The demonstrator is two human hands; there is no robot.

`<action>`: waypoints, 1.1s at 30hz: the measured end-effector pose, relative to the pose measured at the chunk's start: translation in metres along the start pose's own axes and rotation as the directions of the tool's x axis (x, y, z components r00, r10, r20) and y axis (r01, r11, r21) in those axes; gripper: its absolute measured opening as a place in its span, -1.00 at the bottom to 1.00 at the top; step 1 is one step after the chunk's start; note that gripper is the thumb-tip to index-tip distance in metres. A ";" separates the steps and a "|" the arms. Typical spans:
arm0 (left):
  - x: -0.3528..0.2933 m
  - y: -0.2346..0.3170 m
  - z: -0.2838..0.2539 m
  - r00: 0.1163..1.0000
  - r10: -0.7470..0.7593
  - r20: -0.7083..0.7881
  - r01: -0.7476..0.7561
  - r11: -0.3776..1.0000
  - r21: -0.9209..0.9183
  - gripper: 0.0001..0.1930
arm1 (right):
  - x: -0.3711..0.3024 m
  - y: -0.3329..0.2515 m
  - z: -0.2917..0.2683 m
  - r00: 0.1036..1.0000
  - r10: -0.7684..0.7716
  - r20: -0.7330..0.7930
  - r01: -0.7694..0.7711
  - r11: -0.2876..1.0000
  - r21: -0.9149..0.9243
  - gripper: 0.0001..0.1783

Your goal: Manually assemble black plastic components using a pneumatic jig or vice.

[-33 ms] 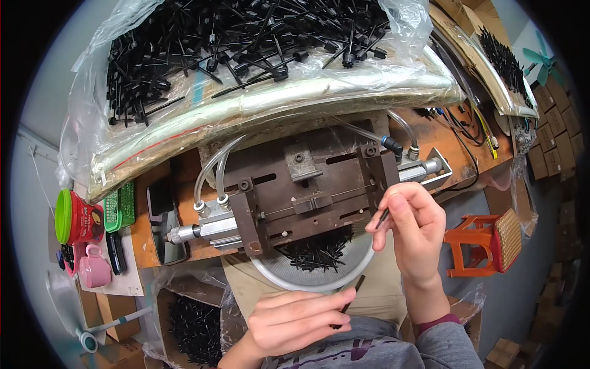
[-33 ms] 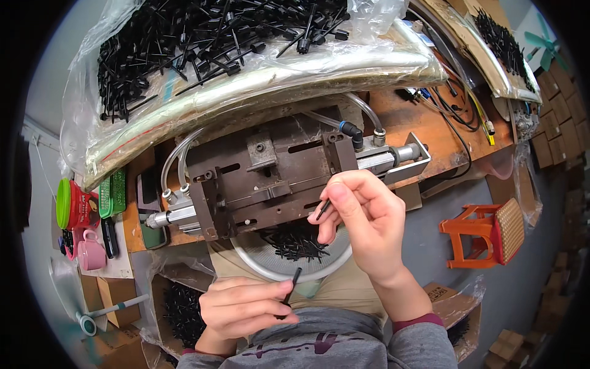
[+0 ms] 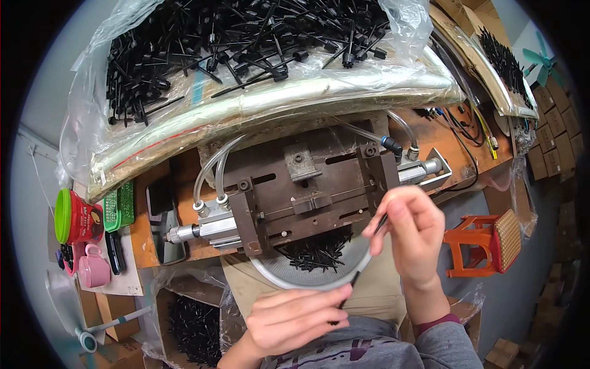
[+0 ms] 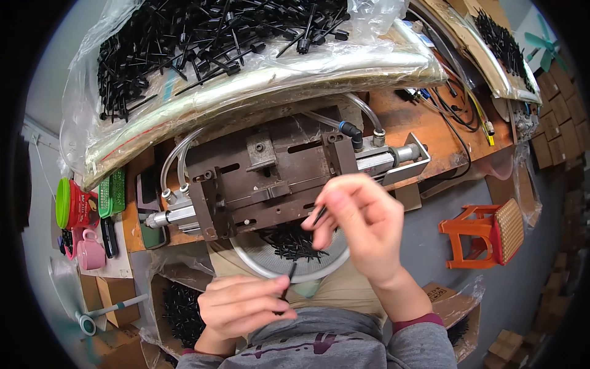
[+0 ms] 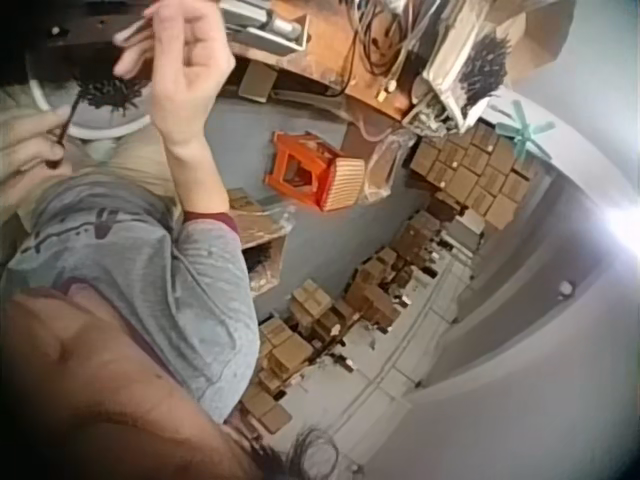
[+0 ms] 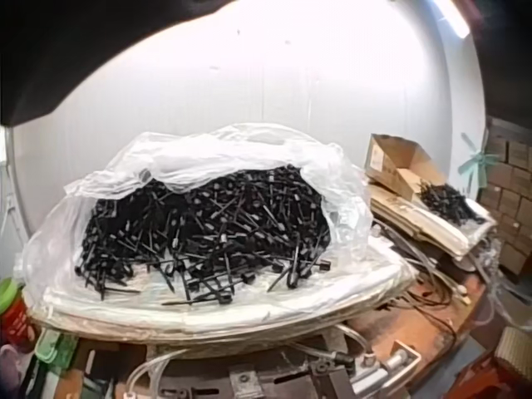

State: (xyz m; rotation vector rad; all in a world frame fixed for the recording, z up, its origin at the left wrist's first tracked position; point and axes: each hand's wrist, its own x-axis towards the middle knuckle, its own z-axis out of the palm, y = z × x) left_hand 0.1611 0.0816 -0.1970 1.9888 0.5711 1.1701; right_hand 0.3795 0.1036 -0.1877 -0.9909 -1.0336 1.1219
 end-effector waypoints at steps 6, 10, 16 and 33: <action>0.005 -0.008 0.005 0.998 0.051 -0.048 -0.048 0.997 0.055 -0.70 | -0.011 0.006 0.016 0.984 0.056 0.169 -0.071 0.994 0.081 -0.74; 0.001 -0.007 0.005 0.998 0.027 -0.057 -0.024 0.998 0.065 -0.70 | -0.012 0.005 0.018 0.985 0.062 0.160 -0.078 0.992 0.099 -0.70; 0.001 -0.008 0.006 0.997 0.037 -0.062 -0.033 0.997 0.068 -0.69 | -0.013 0.006 0.019 0.988 0.065 0.140 -0.080 0.991 0.104 -0.70; 0.001 -0.008 0.007 0.999 0.004 -0.036 0.000 0.996 0.093 -0.70 | -0.020 0.011 0.011 0.992 0.019 0.126 -0.027 0.998 0.060 -0.81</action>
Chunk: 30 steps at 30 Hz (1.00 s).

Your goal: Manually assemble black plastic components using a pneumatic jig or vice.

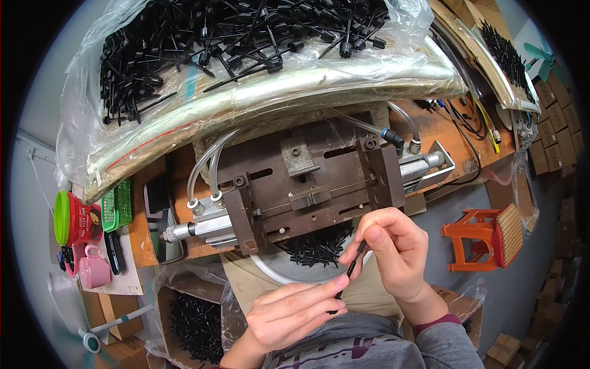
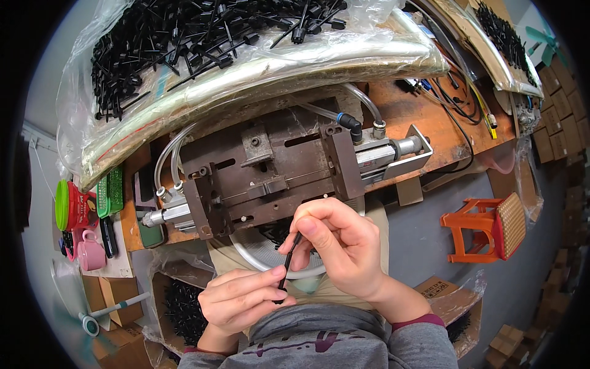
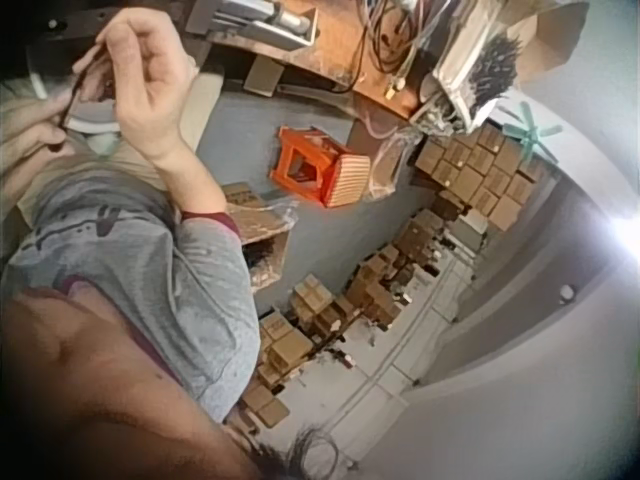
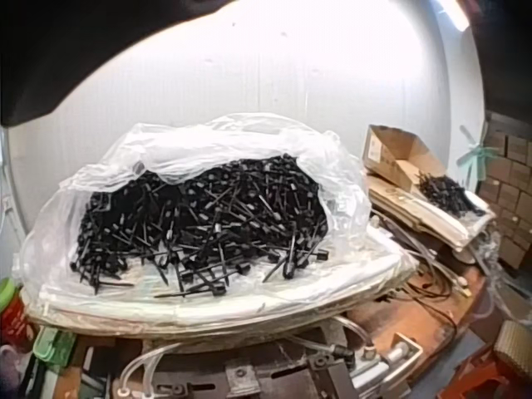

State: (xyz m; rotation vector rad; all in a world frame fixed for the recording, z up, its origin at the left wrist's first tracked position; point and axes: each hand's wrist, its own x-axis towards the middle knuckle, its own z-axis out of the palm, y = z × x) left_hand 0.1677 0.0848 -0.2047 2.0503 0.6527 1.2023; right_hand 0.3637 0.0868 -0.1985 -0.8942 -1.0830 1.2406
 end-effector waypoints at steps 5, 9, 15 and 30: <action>-0.001 -0.001 0.002 1.000 -0.009 -0.004 0.009 1.000 0.002 -0.71 | -0.001 -0.002 0.003 0.999 -0.045 0.014 0.045 0.997 -0.062 -0.84; 0.000 -0.001 0.002 1.000 -0.025 -0.006 0.025 1.000 0.000 -0.70 | -0.001 -0.001 0.006 0.999 -0.031 0.013 0.032 0.999 -0.032 -0.84; -0.004 -0.004 0.003 0.999 -0.046 -0.013 0.046 0.999 -0.009 -0.70 | -0.003 0.001 0.007 1.000 -0.019 0.008 0.019 1.000 -0.021 -0.84; -0.002 -0.002 0.001 1.000 0.018 -0.004 -0.018 0.997 0.071 -0.73 | 0.006 -0.008 0.000 0.957 -0.252 0.144 0.291 0.832 -0.473 -0.86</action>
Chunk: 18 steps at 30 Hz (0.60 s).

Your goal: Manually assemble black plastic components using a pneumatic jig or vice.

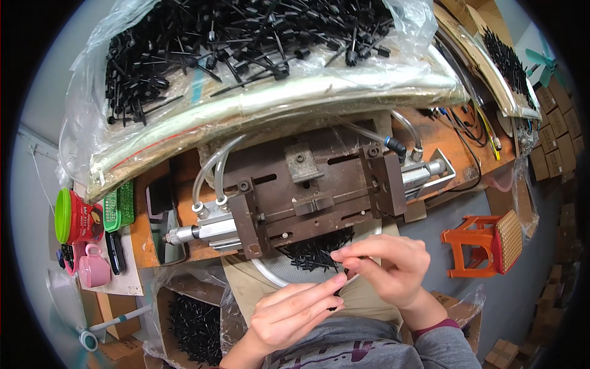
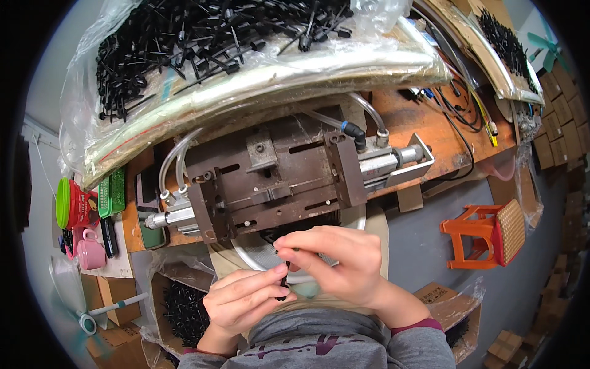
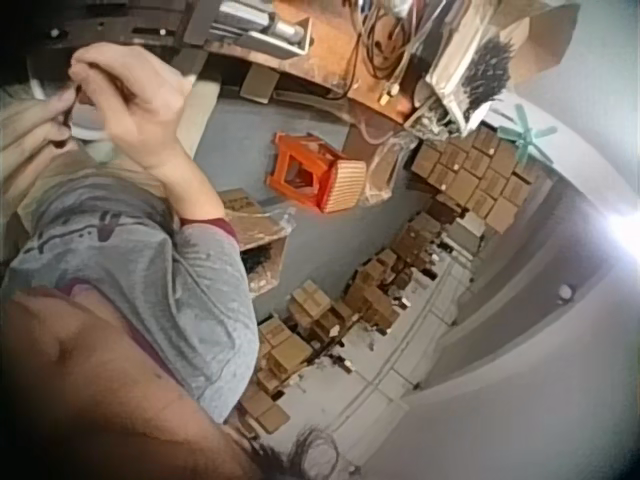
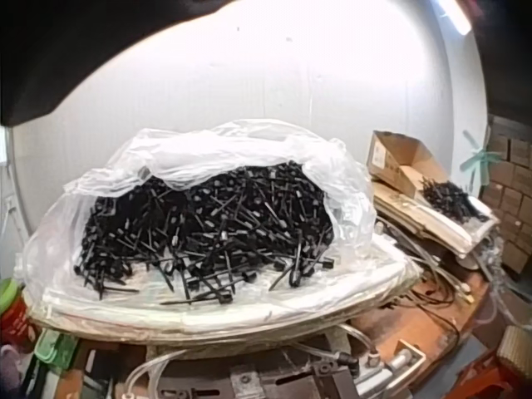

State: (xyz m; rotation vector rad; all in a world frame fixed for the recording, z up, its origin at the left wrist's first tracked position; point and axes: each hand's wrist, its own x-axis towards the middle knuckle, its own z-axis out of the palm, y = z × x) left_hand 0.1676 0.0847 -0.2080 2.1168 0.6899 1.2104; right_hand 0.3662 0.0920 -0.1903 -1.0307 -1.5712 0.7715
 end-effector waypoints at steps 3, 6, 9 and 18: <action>0.002 0.002 -0.003 1.000 0.025 -0.004 -0.025 0.999 0.035 -0.73 | 0.002 0.003 -0.002 0.982 0.191 0.002 -0.185 0.947 0.263 -0.83; 0.008 0.002 -0.005 0.999 0.054 0.002 -0.054 0.994 0.091 -0.75 | 0.012 -0.001 -0.004 0.999 0.046 -0.008 -0.045 0.994 0.098 -0.86; 0.010 0.002 -0.007 0.998 0.056 -0.017 -0.053 0.990 0.130 -0.74 | 0.023 -0.004 0.000 0.986 -0.163 -0.027 0.159 0.980 -0.118 -0.88; 0.017 -0.010 0.004 0.992 -0.043 -0.121 0.094 0.886 0.454 -0.66 | 0.125 -0.014 -0.032 0.888 -0.458 -0.047 0.265 0.592 -0.761 -0.85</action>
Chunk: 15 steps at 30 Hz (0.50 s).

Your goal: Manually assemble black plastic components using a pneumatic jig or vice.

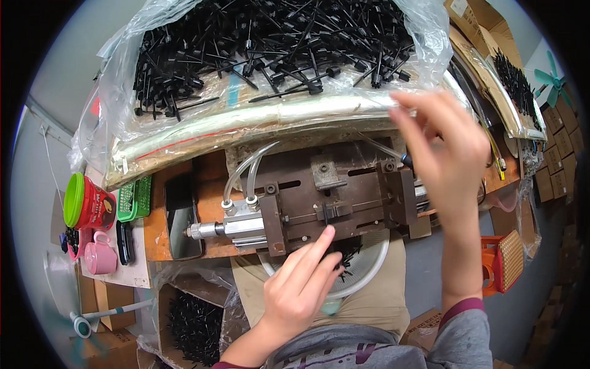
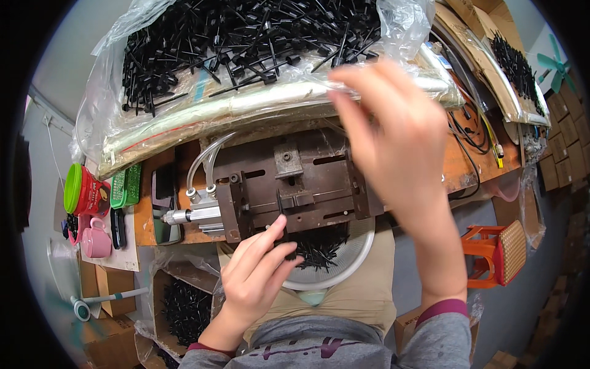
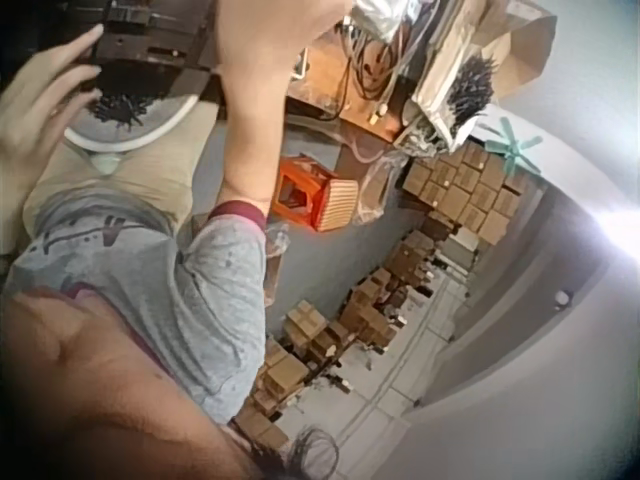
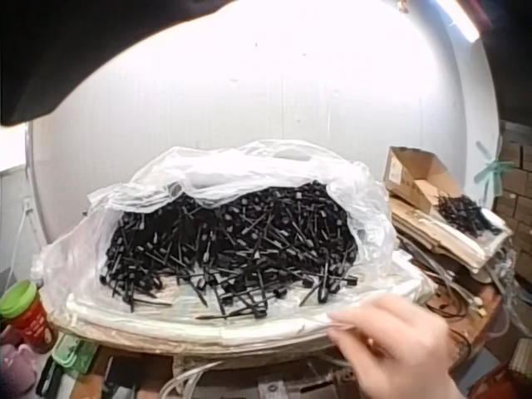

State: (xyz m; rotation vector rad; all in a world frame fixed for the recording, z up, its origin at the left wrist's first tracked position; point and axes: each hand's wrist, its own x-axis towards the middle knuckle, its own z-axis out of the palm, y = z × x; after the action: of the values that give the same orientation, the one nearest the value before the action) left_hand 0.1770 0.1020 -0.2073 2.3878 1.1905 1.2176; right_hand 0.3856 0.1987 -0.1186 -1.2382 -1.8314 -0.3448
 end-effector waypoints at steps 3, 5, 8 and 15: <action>-0.004 -0.002 0.016 1.000 0.015 0.018 -0.017 0.991 0.136 -0.72 | 0.036 0.031 0.017 0.994 -0.063 0.088 0.082 0.972 -0.222 -0.80; -0.003 -0.003 0.027 0.999 0.044 0.013 -0.046 0.979 0.199 -0.75 | 0.045 0.047 0.029 0.983 0.010 0.184 0.041 0.962 -0.270 -0.79; 0.001 -0.001 0.030 0.997 0.022 0.077 -0.040 0.971 0.238 -0.73 | 0.049 0.060 0.039 0.948 0.088 0.307 -0.024 0.978 -0.208 -0.80; 0.010 -0.006 0.024 0.998 0.023 0.066 -0.036 0.979 0.201 -0.73 | 0.044 0.047 0.029 0.966 -0.018 0.256 0.018 1.000 0.001 -0.85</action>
State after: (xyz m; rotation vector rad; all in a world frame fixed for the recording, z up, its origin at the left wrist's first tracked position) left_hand 0.1949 0.1174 -0.2204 2.5768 1.3210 1.0669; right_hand 0.4059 0.2656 -0.1120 -1.3169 -2.0621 -0.2020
